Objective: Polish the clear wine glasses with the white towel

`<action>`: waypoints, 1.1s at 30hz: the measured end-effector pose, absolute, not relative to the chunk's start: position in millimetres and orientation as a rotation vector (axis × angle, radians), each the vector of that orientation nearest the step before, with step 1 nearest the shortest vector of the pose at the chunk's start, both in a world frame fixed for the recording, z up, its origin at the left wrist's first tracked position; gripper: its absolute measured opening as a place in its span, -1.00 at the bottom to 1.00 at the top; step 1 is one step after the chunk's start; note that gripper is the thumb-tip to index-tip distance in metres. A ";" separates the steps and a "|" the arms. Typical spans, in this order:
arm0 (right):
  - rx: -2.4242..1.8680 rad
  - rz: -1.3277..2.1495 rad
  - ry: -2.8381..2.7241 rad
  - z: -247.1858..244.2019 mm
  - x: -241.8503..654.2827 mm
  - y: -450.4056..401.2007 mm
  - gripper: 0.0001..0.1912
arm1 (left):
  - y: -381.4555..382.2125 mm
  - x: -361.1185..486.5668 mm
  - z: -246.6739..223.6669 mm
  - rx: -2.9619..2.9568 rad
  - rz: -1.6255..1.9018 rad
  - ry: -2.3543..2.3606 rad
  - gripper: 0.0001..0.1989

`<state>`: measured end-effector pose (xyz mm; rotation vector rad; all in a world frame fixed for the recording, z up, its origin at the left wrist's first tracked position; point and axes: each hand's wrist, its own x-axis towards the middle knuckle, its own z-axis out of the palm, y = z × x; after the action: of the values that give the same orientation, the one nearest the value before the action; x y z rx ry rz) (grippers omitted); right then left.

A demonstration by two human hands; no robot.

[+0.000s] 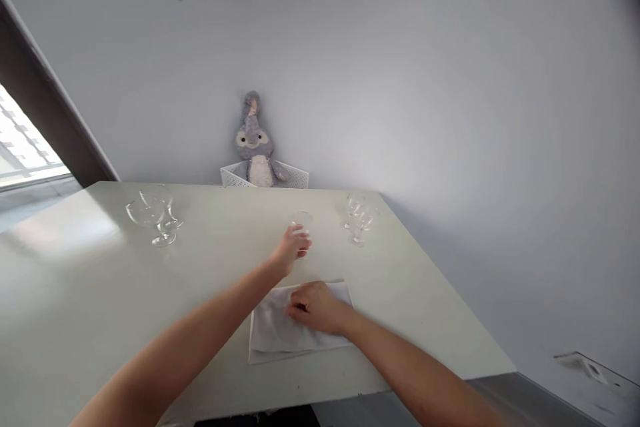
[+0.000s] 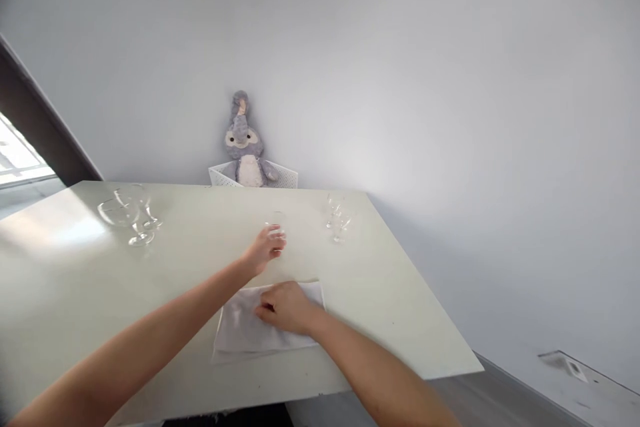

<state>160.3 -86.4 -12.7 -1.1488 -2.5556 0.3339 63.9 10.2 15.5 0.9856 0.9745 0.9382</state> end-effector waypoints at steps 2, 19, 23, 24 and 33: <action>-1.152 0.342 -2.566 -13.0 159.9 -86.2 -0.68 | 16.4 25.9 13.6 0.956 1.081 1.079 -0.53; -1.153 0.404 -2.493 -13.9 159.3 -88.3 -0.65 | 37.9 -177.3 17.3 0.454 1.820 1.638 -0.56; -1.153 0.391 -2.499 -16.3 159.7 -87.5 -0.66 | 31.9 -180.1 23.4 0.391 1.862 1.662 -0.56; -1.155 0.387 -2.505 -16.2 159.8 -87.4 -0.66 | 27.9 -176.9 23.4 0.340 1.871 1.675 -0.55; -1.172 0.358 -2.546 -11.1 157.7 -88.2 -0.66 | -8.9 -55.5 11.7 0.596 1.255 1.261 -0.82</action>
<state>157.7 -88.2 -11.1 -1.1717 -2.5457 0.3577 -55.5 -8.9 11.7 0.5959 1.2610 1.2555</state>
